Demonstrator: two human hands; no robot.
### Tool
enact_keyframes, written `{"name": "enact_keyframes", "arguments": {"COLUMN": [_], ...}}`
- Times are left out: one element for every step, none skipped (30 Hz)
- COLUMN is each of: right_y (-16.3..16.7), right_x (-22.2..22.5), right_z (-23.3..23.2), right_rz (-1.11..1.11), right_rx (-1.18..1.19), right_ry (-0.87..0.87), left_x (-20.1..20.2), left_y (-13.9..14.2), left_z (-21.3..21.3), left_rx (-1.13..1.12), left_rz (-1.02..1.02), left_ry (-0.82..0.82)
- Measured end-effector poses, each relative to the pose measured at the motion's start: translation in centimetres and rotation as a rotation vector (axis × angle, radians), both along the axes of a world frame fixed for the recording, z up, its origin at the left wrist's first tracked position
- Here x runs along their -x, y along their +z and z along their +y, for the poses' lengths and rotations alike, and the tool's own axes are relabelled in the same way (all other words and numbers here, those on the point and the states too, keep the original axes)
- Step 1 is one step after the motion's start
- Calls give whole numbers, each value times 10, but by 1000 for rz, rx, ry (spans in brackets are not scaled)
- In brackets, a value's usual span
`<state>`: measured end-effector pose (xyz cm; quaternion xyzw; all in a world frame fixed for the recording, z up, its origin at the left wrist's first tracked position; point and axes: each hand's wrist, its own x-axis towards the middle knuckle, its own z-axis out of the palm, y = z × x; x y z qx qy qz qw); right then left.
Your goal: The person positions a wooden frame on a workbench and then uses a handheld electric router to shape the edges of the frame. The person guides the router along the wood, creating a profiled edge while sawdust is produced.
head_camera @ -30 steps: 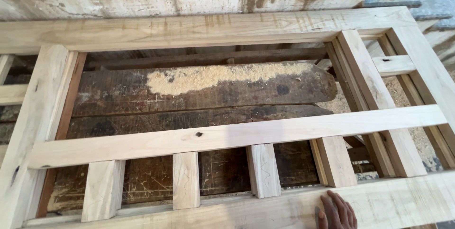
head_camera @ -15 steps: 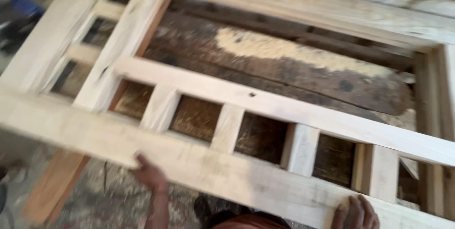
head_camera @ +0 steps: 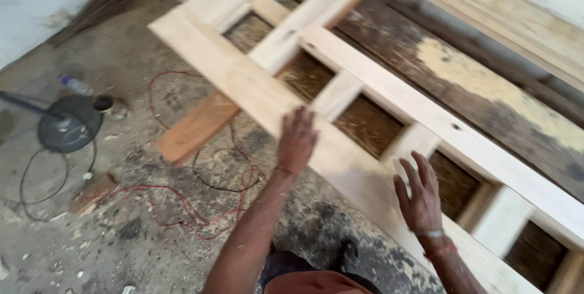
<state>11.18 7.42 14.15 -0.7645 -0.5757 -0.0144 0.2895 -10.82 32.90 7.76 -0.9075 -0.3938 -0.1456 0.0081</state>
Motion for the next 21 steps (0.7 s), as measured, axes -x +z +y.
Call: {"name": "enact_keyframes", "arguments": {"right_y": [-2,-5,-9,-14,-19,-22,-23,-25,-25,-24,-24,-24,-25,-26,-27,-29,-31,-35,-38,-41,-47], "right_x": [10,20,31,40,48,52,55,56,57,56,56,57,58,59,60,61,59,56,53,46,41], "right_z": [28,51,69,84,96,103,107,108,108,106,104,103,102,100,100,98,97,97,96,96,96], "right_rz": [-59,-119,-198,-280,-363,-323,-283,-243,-224,-201,-177,-166,-152,-137,-130,-123,-118,-133,-147,-159,-296], "right_rx": [44,90,135,176,212,198,188,180,184,189,195,196,194,195,179,168,158,145,131,115,121], "right_ry": [21,42,28,14,-2,-7,-13,-23,-30,-43,-59,-93,-129,-167,-157,-147,-136,-142,-146,-147,-35], "left_x": [1,3,6,10,15,20,27,33,40,45,50,54,58,60,61,63,65,66,69,71,75], "left_y": [2,4,6,8,9,9,9,8,6,4,2,-1,-3,-5,-6,-6,-6,-6,-4,-3,-1], "left_z": [4,8,10,12,14,15,16,16,17,18,20,24,29,35,43,54,66,81,96,112,128], "left_rx": [19,41,55,67,71,78,84,91,95,69,44,14,28,45,60,69,80,86,89,89,88], "left_rz": [16,31,50,68,89,108,83,56,30,19,9,3,-13,-30,-48,-25,-3,19,15,12,12], "left_ry": [-20,-38,-62,-84,-103,-122,-131,-143,-161,-175,-192,-212,-221,-233,-246,-234,-220,-205,-168,-128,-86]}}
